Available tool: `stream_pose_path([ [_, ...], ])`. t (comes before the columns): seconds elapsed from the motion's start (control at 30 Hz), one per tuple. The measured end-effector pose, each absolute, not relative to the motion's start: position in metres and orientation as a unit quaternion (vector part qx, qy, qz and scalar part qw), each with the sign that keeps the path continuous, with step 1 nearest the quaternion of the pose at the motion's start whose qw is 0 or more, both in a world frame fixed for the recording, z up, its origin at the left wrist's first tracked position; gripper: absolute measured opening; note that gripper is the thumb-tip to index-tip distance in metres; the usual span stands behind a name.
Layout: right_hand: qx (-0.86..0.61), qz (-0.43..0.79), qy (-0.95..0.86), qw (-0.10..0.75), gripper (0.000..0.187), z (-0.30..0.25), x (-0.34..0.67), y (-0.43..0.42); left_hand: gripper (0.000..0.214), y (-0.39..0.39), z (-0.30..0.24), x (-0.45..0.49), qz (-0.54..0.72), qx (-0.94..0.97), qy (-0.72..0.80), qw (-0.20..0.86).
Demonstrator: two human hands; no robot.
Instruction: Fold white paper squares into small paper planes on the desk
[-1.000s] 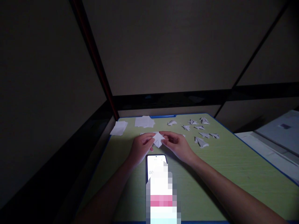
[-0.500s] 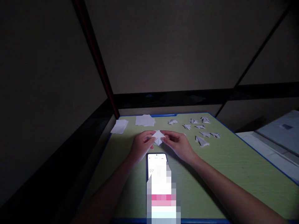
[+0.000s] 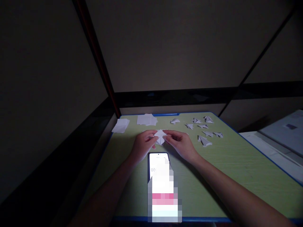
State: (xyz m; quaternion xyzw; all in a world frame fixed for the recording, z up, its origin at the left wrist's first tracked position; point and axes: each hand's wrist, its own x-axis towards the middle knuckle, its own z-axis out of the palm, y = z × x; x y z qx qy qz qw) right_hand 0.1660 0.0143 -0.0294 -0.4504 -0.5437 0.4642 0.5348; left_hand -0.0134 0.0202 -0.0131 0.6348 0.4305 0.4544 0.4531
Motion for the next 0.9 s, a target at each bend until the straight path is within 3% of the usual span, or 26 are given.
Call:
stream_pose_path([
  [0.33, -0.448, 0.463, -0.548, 0.534, 0.045, -0.0308, 0.1658, 0.0134, 0.03, 0.019, -0.0126, -0.0136, 0.452, 0.638, 0.455, 0.426],
  [0.9, -0.453, 0.457, -0.545, 0.538, 0.039, -0.0325, 0.1644, 0.0135, 0.032, 0.0178, -0.0125, -0.0107, 0.46, 0.62, 0.438, 0.46],
])
